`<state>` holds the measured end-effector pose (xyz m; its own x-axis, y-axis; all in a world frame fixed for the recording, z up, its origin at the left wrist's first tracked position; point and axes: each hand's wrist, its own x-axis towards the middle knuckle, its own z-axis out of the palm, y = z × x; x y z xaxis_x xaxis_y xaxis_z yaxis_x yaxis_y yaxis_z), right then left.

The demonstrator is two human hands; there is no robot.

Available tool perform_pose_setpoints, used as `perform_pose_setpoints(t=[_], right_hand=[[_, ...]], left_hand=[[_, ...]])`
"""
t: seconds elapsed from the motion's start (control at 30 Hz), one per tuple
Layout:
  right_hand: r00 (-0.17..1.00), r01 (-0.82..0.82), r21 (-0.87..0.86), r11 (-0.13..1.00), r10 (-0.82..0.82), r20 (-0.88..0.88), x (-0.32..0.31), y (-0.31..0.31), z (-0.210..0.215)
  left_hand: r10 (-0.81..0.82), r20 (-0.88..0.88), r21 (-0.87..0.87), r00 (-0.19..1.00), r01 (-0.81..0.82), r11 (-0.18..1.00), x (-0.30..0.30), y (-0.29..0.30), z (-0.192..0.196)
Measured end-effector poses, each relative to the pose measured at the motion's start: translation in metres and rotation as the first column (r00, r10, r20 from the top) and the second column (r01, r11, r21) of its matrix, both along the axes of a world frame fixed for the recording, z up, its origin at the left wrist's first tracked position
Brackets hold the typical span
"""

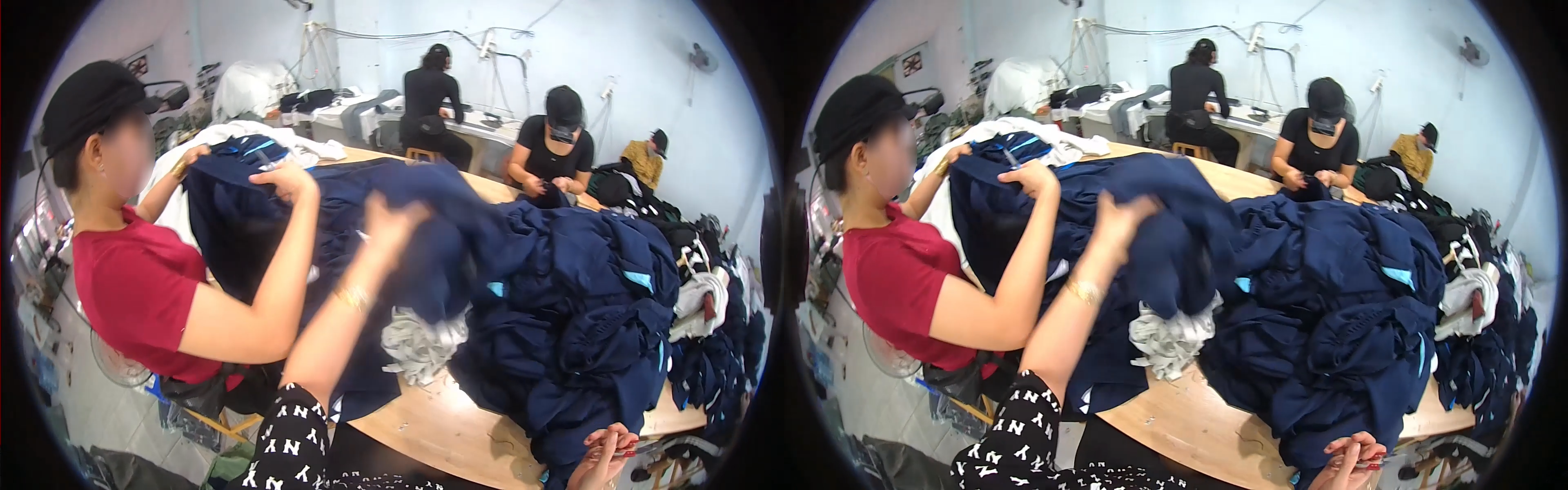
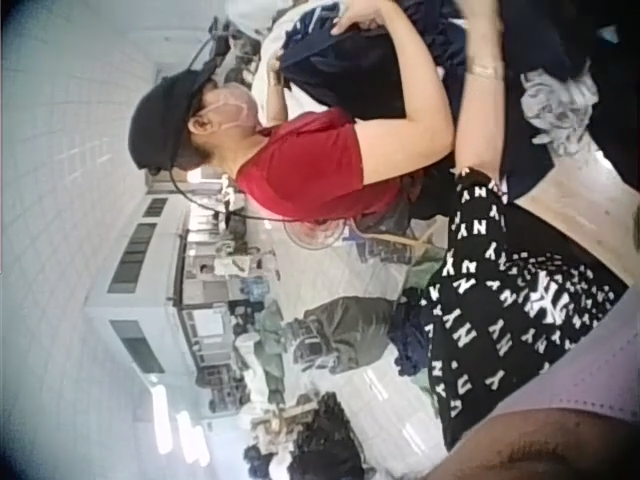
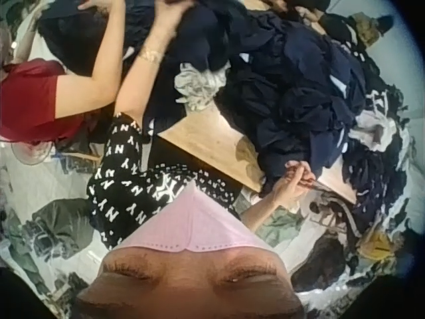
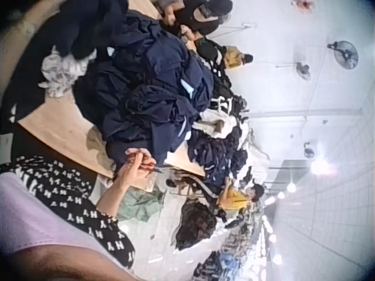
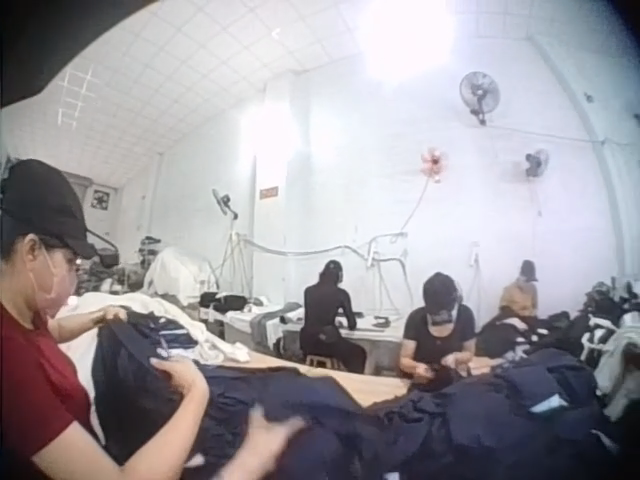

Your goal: Trimming excess threads and loose ends from manufactured blue garments using small snips.

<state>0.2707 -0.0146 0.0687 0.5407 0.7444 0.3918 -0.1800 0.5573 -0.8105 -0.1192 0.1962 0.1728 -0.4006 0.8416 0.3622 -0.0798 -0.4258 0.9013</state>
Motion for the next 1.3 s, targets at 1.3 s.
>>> perform_pose_setpoints(t=[1.3], right_hand=[[0.961,0.276,-0.016,0.961,-0.276,-0.012,0.001,-0.01,-0.022]], left_hand=[[-0.493,0.386,-0.231,0.78,0.599,0.767,0.051,-0.149,-0.145]])
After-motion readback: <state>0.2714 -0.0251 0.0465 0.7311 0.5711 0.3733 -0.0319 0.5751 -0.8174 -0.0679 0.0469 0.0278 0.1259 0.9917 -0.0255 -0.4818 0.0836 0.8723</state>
